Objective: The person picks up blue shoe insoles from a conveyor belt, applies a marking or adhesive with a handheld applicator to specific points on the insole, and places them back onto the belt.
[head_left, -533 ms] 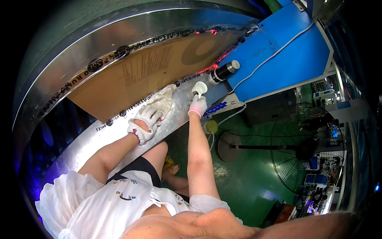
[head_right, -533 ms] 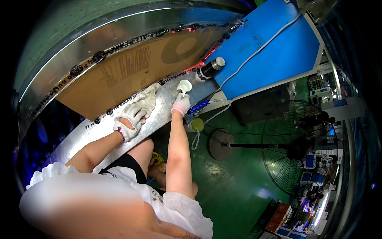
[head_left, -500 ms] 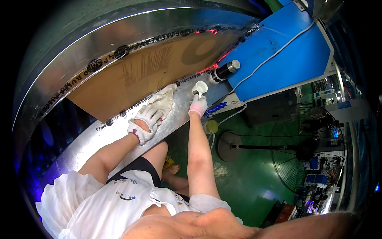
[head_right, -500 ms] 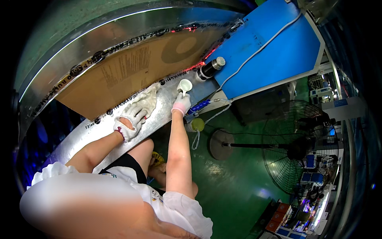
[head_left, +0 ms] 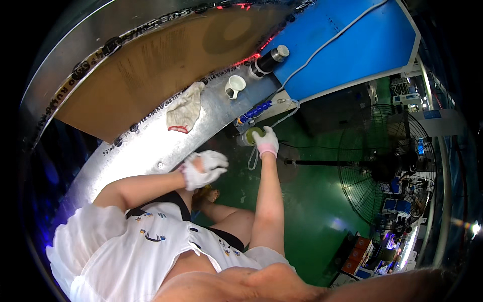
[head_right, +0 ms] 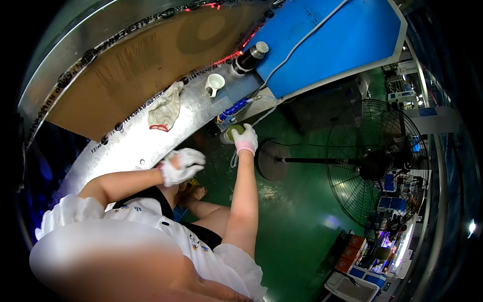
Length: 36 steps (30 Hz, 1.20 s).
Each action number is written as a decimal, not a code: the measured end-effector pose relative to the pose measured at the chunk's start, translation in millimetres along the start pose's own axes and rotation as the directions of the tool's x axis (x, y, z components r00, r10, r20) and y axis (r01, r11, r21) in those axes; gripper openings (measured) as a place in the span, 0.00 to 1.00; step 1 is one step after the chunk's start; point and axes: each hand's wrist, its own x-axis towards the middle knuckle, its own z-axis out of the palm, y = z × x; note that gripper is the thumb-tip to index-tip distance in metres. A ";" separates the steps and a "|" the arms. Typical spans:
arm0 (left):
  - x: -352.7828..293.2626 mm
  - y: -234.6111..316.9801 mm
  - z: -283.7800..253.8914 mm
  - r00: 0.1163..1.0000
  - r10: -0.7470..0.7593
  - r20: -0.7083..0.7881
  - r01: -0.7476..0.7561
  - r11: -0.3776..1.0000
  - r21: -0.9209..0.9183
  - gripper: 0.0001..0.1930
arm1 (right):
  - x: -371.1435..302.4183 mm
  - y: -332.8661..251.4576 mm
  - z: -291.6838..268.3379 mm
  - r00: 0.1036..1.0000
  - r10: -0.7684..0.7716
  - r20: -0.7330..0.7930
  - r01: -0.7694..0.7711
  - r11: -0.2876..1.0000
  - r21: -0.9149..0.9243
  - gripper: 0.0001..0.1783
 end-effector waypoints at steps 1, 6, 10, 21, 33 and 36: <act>12.8 -3.1 36.0 0.968 -0.246 0.046 0.244 0.969 0.033 0.15 | 4.9 2.1 0.6 0.994 0.000 0.107 0.006 0.998 -0.056 0.38; 100.1 9.7 115.2 0.410 -0.754 0.513 0.866 0.145 -0.478 0.16 | 26.4 18.0 13.2 0.930 -0.017 0.367 0.047 0.996 -0.073 0.56; 110.1 -4.6 142.3 0.455 -0.747 0.484 0.562 -0.181 -0.807 0.07 | 31.6 -1.2 9.1 0.892 0.081 0.444 0.037 0.967 -0.252 0.50; 132.6 3.1 119.4 0.360 -0.829 0.427 0.775 0.010 -0.632 0.07 | 59.0 31.4 -18.2 0.895 0.077 0.438 -0.105 0.994 0.041 0.39; 146.7 22.1 113.3 0.199 -0.867 0.456 0.640 -0.237 -0.731 0.10 | 31.0 46.6 -26.9 0.935 0.202 0.292 -0.337 0.762 0.552 0.38; 143.6 47.2 107.2 0.201 -0.866 0.459 0.609 -0.257 -0.750 0.11 | 26.7 45.6 -28.0 0.939 0.198 0.282 -0.328 0.765 0.555 0.40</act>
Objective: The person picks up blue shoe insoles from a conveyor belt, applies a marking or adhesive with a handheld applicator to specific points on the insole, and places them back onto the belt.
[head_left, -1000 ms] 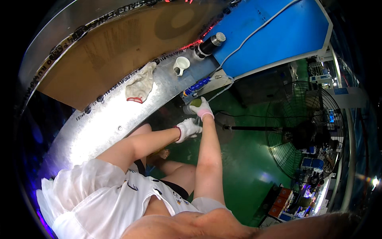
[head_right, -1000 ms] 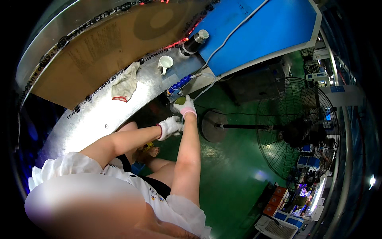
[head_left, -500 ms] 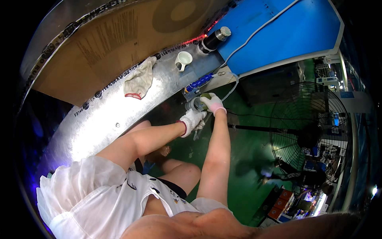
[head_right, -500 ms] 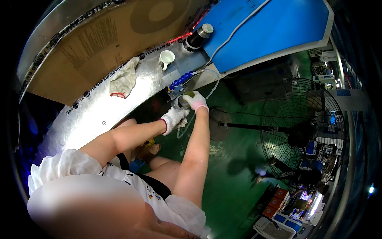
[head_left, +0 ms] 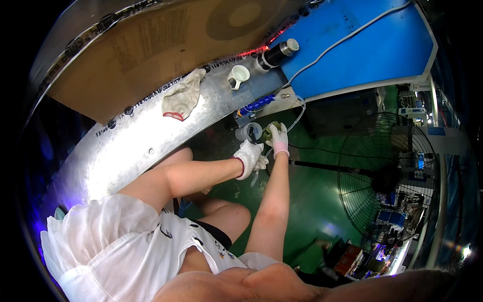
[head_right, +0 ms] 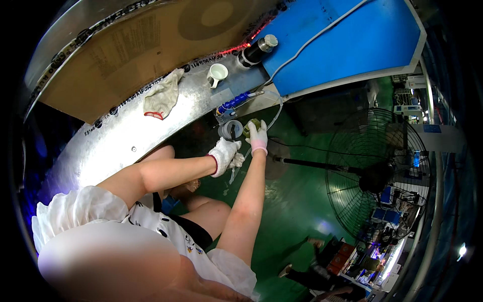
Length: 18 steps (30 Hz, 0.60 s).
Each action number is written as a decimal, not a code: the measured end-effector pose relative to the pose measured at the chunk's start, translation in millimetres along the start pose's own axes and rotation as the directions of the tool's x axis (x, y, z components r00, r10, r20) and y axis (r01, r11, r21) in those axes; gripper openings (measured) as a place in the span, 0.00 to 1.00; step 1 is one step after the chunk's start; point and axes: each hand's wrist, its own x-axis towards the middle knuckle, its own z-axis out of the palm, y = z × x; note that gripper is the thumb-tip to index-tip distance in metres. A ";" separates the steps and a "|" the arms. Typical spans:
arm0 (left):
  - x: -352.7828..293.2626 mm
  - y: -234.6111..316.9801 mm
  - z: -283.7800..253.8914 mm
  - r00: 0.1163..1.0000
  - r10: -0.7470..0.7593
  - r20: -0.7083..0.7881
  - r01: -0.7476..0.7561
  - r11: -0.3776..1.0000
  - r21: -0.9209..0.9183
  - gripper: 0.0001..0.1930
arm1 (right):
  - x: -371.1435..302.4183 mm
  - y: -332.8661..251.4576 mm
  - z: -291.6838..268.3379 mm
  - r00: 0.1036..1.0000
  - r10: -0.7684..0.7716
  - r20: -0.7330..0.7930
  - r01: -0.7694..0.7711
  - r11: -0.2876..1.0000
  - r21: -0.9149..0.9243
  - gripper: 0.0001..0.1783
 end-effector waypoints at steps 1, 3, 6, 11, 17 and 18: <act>-7.1 0.1 -0.7 1.000 -0.006 -0.001 0.006 1.000 -0.006 0.12 | -2.1 1.4 1.1 1.000 -0.002 -0.012 0.002 1.000 -0.001 0.40; -12.7 -4.4 -4.4 0.999 -0.033 0.020 0.033 0.999 0.001 0.17 | -3.6 1.3 1.8 1.000 0.013 -0.017 -0.013 1.000 0.017 0.40; -30.3 -7.5 -16.4 0.995 -0.039 0.091 0.031 0.996 0.083 0.18 | 0.1 11.0 -3.9 0.998 0.051 -0.031 -0.049 0.996 0.080 0.43; -83.4 5.8 -40.8 0.983 -0.007 0.182 -0.018 0.990 0.137 0.16 | 2.4 21.3 6.4 0.991 0.063 -0.121 -0.049 0.992 0.119 0.42; -161.6 26.7 -93.1 0.974 0.182 0.136 -0.201 0.968 0.148 0.22 | 25.5 43.8 26.3 0.989 0.041 -0.141 -0.049 0.997 -0.054 0.47; -174.4 31.4 -98.5 0.965 0.220 0.142 -0.242 0.957 0.161 0.23 | 41.5 67.1 18.3 0.981 -0.008 -0.192 -0.017 0.992 -0.129 0.48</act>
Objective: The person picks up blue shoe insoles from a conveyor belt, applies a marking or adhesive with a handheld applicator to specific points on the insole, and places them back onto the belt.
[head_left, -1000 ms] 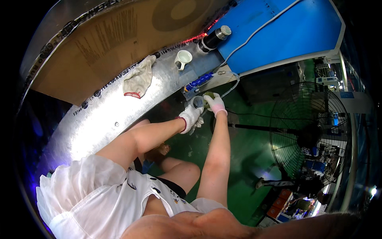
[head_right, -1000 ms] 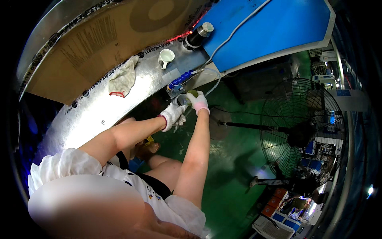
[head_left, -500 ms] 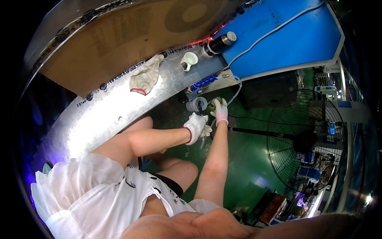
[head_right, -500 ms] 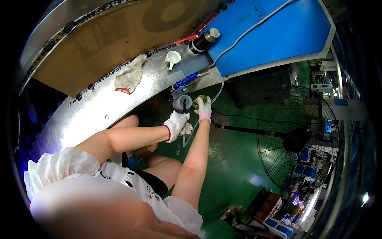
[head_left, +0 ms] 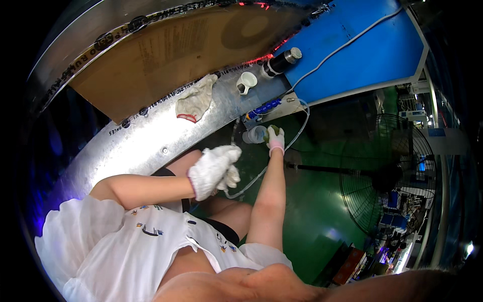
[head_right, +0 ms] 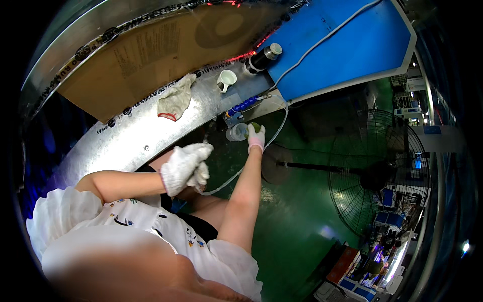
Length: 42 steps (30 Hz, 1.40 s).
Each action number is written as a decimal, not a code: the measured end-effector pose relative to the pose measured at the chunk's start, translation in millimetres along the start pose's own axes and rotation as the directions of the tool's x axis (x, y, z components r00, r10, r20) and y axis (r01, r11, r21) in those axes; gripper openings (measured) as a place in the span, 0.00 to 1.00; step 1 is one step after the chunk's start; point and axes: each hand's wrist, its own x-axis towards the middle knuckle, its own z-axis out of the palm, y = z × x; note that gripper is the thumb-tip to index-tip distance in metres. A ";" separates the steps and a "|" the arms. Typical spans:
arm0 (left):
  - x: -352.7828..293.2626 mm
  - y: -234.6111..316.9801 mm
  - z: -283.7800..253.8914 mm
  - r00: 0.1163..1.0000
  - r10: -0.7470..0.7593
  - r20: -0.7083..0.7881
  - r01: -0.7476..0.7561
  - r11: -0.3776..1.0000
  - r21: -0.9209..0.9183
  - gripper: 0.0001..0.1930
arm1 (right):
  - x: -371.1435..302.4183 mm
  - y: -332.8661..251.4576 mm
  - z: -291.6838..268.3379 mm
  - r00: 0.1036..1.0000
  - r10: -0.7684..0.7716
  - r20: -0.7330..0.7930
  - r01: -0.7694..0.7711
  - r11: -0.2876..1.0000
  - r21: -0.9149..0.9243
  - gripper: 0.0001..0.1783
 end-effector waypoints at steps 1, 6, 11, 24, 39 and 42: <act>-5.2 4.1 -9.5 1.000 0.017 -0.014 -0.017 1.000 0.022 0.24 | 3.5 2.0 5.1 0.999 -0.041 -0.035 0.038 0.996 -0.080 0.47; -23.0 23.6 -48.1 0.985 0.095 -0.146 -0.096 0.995 0.002 0.25 | -38.2 -67.8 23.5 0.994 -0.076 0.076 0.104 0.863 -0.495 0.47; -16.2 28.8 -69.3 0.971 0.078 -0.228 -0.100 0.991 -0.087 0.20 | -46.4 -72.0 25.4 0.991 -0.073 0.116 0.128 0.802 -0.583 0.47; 2.9 22.6 -88.3 0.967 0.051 -0.248 -0.083 0.989 -0.120 0.19 | -64.2 -78.2 34.3 0.992 -0.108 0.058 0.118 0.717 -0.687 0.46; 8.8 19.0 -92.6 0.963 0.091 -0.252 -0.119 0.988 -0.100 0.20 | -51.3 -62.3 32.8 0.999 -0.047 0.024 0.051 0.756 -0.652 0.42; 8.3 20.1 -93.5 0.962 0.095 -0.256 -0.123 0.988 -0.098 0.19 | -68.3 -72.6 35.7 0.994 -0.079 0.075 0.109 0.683 -0.722 0.45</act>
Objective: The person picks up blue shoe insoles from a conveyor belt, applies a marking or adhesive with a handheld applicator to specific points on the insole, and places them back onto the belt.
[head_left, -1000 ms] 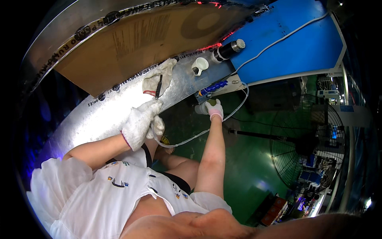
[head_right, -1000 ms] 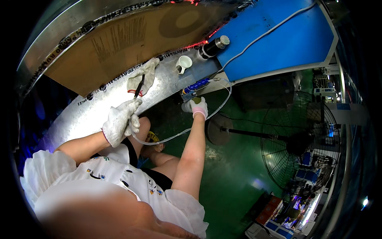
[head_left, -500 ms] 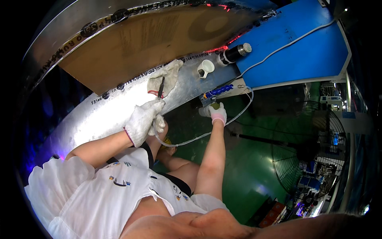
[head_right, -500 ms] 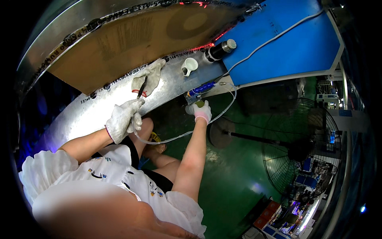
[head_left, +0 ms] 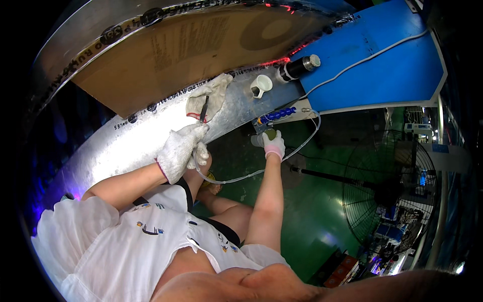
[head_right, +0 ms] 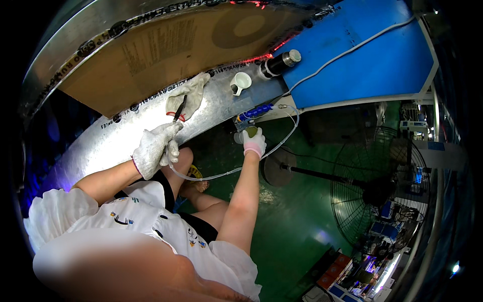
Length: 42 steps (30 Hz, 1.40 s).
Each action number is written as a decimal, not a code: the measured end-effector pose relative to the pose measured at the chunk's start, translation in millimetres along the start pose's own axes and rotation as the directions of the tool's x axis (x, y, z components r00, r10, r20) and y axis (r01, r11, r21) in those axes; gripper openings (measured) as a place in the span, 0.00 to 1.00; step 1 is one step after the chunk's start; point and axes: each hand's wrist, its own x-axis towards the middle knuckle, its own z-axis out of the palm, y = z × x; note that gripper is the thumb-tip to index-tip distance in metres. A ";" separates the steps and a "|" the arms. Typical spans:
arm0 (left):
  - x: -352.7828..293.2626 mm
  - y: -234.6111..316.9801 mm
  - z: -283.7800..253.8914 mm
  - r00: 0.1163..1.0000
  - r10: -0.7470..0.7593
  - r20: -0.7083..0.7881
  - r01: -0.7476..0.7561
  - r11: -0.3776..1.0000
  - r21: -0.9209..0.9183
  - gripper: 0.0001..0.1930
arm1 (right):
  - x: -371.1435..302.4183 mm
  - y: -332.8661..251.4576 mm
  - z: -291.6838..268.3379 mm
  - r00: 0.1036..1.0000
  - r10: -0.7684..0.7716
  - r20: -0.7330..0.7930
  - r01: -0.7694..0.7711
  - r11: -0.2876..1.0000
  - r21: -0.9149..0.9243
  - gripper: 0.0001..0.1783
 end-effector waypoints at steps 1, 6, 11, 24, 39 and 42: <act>-0.1 -0.1 -0.7 1.000 -0.003 0.005 0.003 1.000 0.010 0.19 | -3.7 -1.2 2.8 1.000 0.000 -0.020 0.000 1.000 -0.014 0.45; -0.5 0.8 4.1 0.999 -0.045 -0.014 0.044 0.999 -0.026 0.17 | -14.8 -5.4 6.2 0.997 0.022 -0.069 -0.032 0.988 -0.148 0.44; 11.8 -6.8 6.1 0.999 -0.051 -0.012 0.050 0.998 -0.035 0.18 | -104.2 -5.3 -56.8 0.934 -0.332 0.134 -0.071 0.196 0.978 0.18; 41.7 -27.1 76.5 0.996 0.056 0.073 -0.040 0.977 -0.211 0.18 | -190.4 -83.8 69.4 0.912 -0.389 0.129 0.161 0.629 0.761 0.15; 116.4 -59.4 -76.2 0.782 0.447 0.434 -0.427 -0.123 0.896 0.32 | -118.5 -138.4 27.3 0.986 -0.033 -0.166 0.169 0.153 0.974 0.16; 143.9 -63.5 -44.0 0.828 0.362 0.428 -0.403 -0.146 0.903 0.33 | -125.5 -130.3 11.8 0.993 0.050 -0.104 0.111 -0.151 0.982 0.18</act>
